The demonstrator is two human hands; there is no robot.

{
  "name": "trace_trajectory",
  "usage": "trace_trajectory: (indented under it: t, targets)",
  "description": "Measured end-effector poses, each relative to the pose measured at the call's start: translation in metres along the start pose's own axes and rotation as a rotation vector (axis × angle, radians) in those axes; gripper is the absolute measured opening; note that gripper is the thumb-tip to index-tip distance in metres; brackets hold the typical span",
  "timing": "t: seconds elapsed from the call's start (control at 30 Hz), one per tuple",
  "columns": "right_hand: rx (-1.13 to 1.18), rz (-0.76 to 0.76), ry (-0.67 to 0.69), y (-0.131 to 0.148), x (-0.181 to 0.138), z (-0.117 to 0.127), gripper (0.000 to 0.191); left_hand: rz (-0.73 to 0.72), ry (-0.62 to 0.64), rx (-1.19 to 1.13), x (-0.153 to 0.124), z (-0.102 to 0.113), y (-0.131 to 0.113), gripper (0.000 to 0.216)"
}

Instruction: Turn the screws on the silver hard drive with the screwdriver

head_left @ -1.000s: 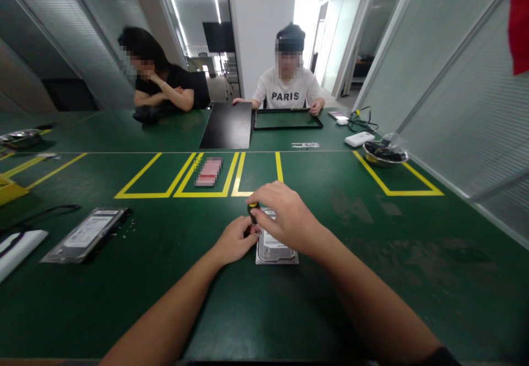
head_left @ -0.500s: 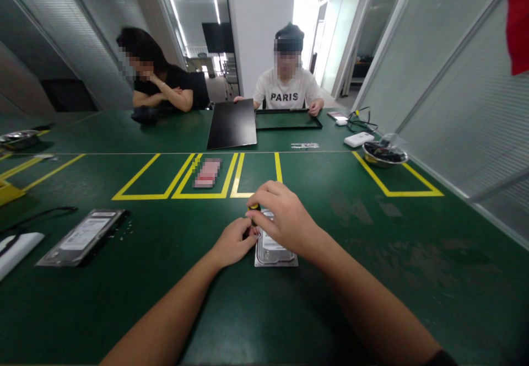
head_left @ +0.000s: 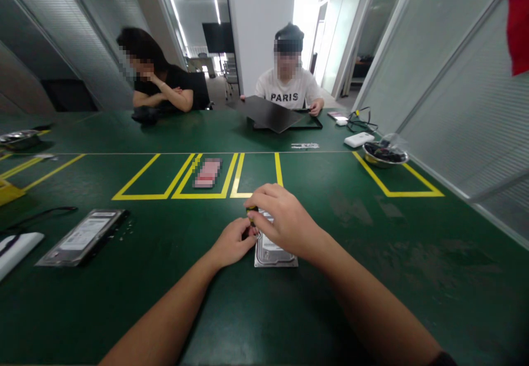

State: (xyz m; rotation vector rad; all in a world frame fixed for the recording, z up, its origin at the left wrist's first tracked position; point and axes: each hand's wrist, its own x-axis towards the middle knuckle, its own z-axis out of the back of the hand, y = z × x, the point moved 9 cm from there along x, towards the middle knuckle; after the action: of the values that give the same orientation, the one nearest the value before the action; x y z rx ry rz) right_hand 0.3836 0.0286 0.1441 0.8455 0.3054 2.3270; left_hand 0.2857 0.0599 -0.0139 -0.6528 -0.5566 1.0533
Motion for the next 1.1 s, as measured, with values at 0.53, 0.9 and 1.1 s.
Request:
trace_trajectory:
  t: [0.53, 0.9, 1.1]
  targets:
    - [-0.036, -0.102, -0.021, -0.010, 0.000, 0.005, 0.011, -0.007, 0.004, 0.030, 0.000, -0.002, 0.000, 0.009]
    - [-0.041, -0.082, -0.007, -0.008, 0.000, 0.005, 0.013, 0.012, 0.011, 0.033, 0.001, -0.001, -0.001, 0.010]
    - [-0.061, -0.041, -0.011, -0.005, 0.000, 0.007, 0.014, 0.014, 0.023, 0.005, 0.002, 0.000, -0.002, 0.015]
